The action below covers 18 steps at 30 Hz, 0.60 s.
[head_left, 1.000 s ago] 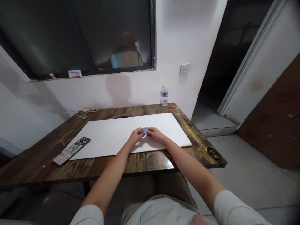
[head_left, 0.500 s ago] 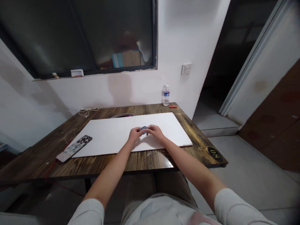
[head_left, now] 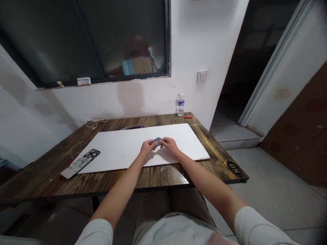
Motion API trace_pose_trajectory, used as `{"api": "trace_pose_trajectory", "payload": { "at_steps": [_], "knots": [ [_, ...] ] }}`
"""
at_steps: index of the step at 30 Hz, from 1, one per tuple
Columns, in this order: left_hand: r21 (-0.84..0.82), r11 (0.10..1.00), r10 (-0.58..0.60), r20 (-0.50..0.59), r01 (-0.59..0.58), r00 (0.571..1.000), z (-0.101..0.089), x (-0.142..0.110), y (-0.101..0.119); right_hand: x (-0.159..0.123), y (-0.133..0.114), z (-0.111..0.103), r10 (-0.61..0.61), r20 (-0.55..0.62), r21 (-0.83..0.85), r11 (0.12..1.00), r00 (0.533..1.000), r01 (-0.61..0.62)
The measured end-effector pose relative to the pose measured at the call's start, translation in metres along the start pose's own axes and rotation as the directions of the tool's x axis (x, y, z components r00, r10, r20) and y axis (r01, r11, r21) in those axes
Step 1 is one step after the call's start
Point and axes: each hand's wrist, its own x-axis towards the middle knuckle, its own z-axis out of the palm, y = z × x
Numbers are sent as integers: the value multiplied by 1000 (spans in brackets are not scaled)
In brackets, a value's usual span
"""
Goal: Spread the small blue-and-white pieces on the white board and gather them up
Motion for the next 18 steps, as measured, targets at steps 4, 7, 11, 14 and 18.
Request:
{"api": "trace_pose_trajectory", "payload": {
  "at_steps": [4,7,11,14,18],
  "knots": [
    [1,1000,-1,-26,1,1000,0,0,1,-2,-2,1,-46,4,-63,997,999,47],
    [-40,999,-16,-9,16,1000,3,-1,3,-2,-1,0,-75,-36,-66,995,997,73],
    [-92,995,-34,18,35,999,5,-1,4,0,3,-1,-63,-97,-44,997,993,59],
    [-101,994,-54,-20,51,998,4,0,3,1,4,-3,-52,-132,-49,998,990,46],
    [-42,998,-56,-130,51,990,3,1,0,-1,0,-7,-95,-232,-159,985,968,59]
  ]
}}
